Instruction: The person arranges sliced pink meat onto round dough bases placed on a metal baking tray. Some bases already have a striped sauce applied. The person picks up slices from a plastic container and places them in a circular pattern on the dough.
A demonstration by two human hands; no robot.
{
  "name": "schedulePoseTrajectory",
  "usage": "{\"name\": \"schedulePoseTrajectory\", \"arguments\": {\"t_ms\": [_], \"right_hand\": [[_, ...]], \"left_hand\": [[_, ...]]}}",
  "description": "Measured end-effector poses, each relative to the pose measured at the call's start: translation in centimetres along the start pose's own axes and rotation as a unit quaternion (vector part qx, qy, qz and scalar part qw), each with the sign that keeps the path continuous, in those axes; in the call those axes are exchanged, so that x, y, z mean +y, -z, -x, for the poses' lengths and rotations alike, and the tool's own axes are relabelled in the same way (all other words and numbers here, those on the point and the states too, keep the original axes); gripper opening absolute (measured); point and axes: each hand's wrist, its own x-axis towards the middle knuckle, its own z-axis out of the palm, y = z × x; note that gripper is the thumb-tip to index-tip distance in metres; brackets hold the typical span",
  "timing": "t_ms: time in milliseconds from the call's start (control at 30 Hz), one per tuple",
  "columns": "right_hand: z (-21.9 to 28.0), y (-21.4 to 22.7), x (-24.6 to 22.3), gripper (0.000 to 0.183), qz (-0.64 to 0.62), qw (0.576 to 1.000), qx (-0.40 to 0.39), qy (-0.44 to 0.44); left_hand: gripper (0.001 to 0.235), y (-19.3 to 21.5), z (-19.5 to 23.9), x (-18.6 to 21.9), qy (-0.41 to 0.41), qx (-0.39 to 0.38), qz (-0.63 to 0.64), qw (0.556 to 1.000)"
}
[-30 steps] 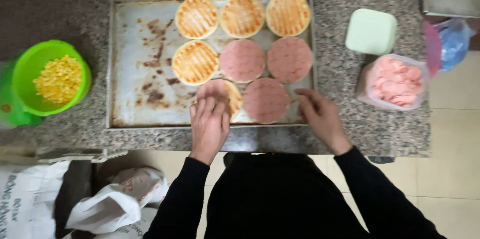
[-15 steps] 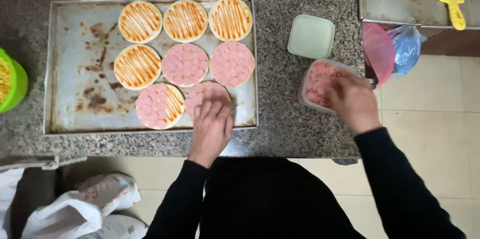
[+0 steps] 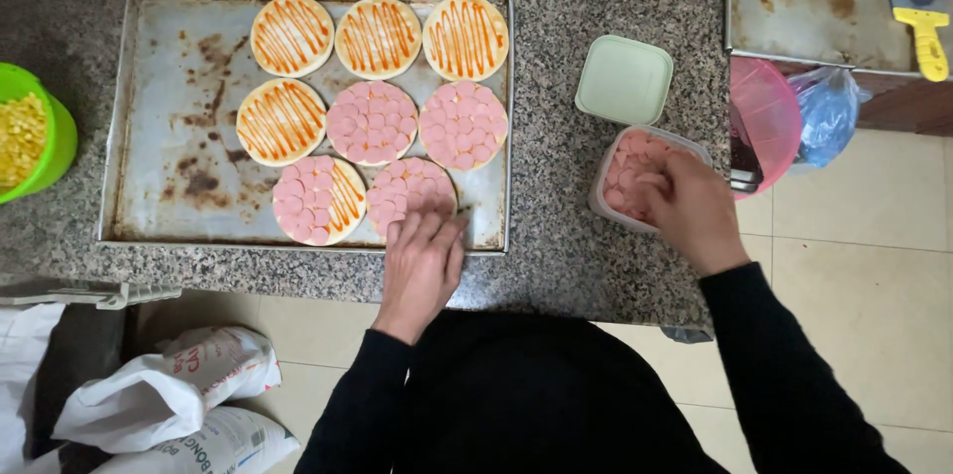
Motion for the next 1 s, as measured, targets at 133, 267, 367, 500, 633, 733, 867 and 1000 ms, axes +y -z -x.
{"name": "schedulePoseTrajectory", "arguments": {"t_ms": [133,267,367,500,633,733,867,1000], "right_hand": [[0.1,3.6,-3.7,0.04,-0.083,0.996,-0.018,0.011],[-0.3,3.5,-5.1,0.044,-0.116,0.984,-0.138,0.01],[-0.5,3.6,-5.5,0.043,-0.043,0.985,-0.164,0.0],[-0.6,4.2,-6.0,0.043,0.011,0.979,-0.201,-0.043],[-1.2,3.5,-6.1,0.041,-0.003,0.977,-0.207,-0.043],[-1.0,3.4,-5.1,0.037,-0.024,0.985,-0.171,-0.011],[-0.1,2.3,-2.1,0.035,-0.232,0.963,-0.065,-0.12],[-0.5,0.9,-1.1,0.024,-0.577,0.795,0.019,-0.186]], "left_hand": [[0.014,0.3,-0.3,-0.4,-0.008,-0.005,-0.004,1.0],[0.014,0.2,-0.6,-1.4,-0.015,-0.017,0.006,1.0],[0.013,-0.4,-0.2,-2.7,-0.016,-0.022,-0.002,1.0],[0.01,0.4,-0.7,-2.6,-0.019,-0.016,0.003,1.0],[0.011,0.7,-0.7,-2.7,-0.022,-0.023,0.002,0.999],[0.011,0.4,-0.6,-3.2,-0.022,-0.027,0.006,0.999],[0.014,-0.2,0.0,-4.1,-0.021,-0.035,0.015,0.999],[0.013,1.0,-0.6,-3.7,-0.022,-0.039,0.028,0.999]]}}
